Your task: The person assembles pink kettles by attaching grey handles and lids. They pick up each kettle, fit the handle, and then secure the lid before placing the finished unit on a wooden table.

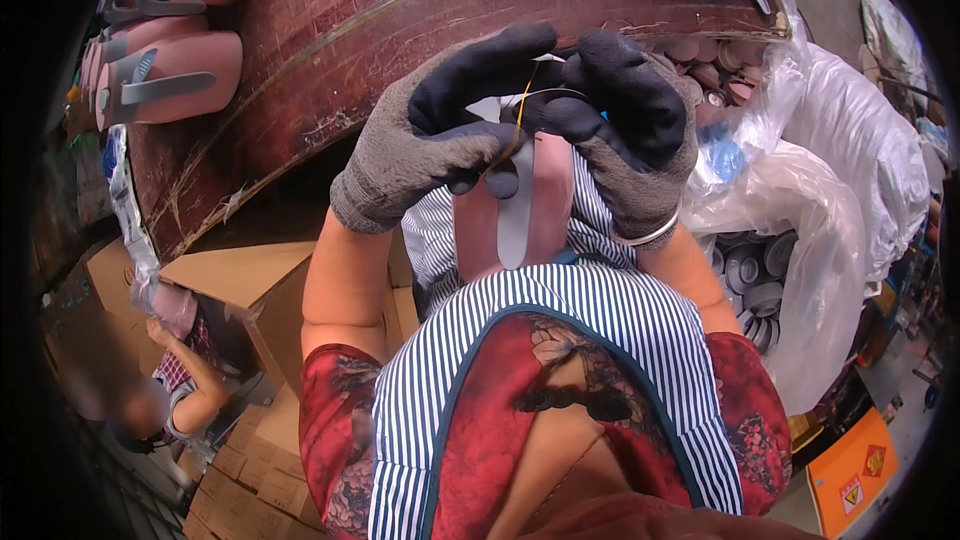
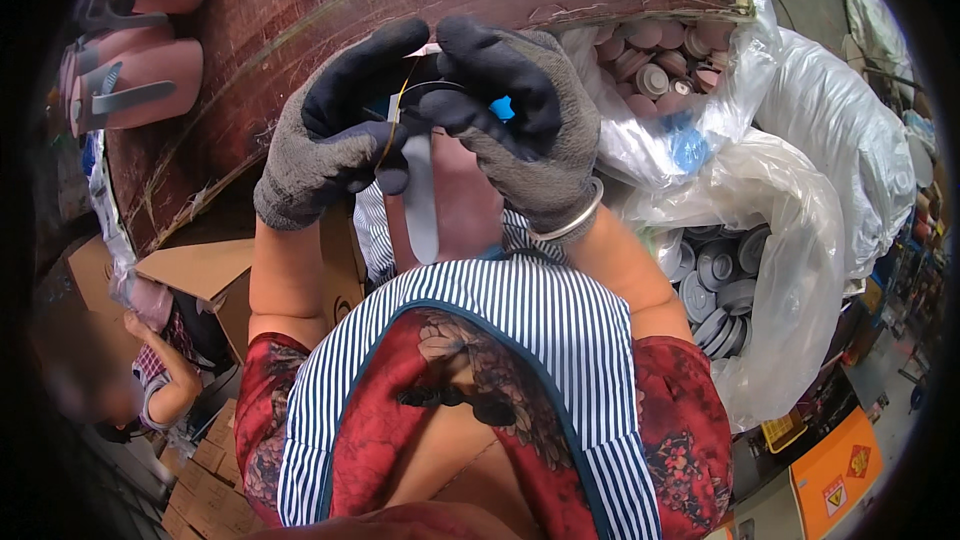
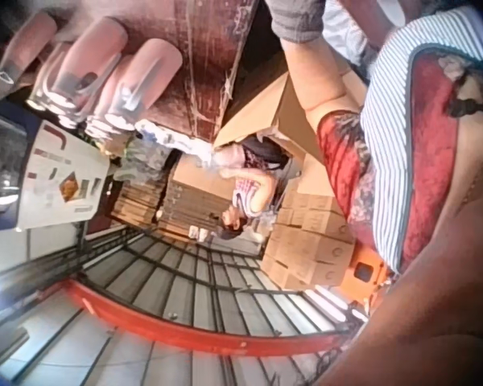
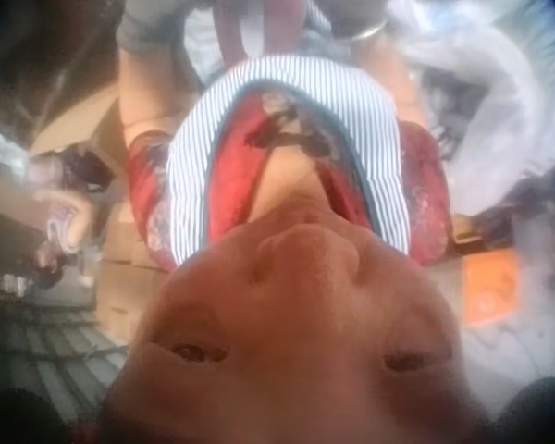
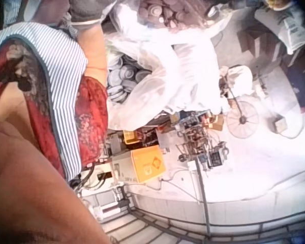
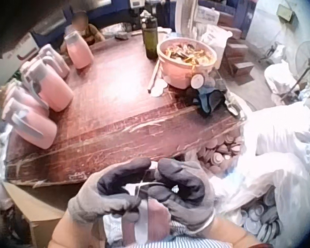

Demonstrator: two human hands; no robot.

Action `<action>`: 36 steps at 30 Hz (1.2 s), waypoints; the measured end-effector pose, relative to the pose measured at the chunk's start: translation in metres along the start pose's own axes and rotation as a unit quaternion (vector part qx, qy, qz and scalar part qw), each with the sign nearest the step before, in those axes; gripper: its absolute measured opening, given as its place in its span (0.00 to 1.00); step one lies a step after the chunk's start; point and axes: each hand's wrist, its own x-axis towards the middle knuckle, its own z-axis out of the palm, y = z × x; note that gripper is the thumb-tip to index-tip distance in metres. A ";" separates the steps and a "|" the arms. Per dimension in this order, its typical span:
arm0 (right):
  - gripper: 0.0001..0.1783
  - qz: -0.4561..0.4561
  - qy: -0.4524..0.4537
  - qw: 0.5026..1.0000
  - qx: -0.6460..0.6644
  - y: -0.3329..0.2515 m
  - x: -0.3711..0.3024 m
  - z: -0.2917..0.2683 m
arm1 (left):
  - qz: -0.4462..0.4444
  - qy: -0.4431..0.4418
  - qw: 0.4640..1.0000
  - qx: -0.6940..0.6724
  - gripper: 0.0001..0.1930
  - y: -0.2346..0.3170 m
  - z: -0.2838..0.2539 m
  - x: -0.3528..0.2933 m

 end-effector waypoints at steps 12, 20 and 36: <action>0.22 -0.054 0.107 0.941 -0.316 -0.028 -0.061 -0.112 | 0.149 -0.279 0.741 0.592 0.19 0.066 -0.013 0.033; 0.34 0.458 0.211 0.605 -0.615 0.042 -0.350 -0.400 | 0.094 -0.423 0.650 0.624 0.18 0.098 0.005 0.067; 0.28 0.404 -0.093 0.478 -0.774 -0.060 -0.168 -0.381 | -0.246 -0.174 0.904 0.305 0.17 0.059 -0.070 0.032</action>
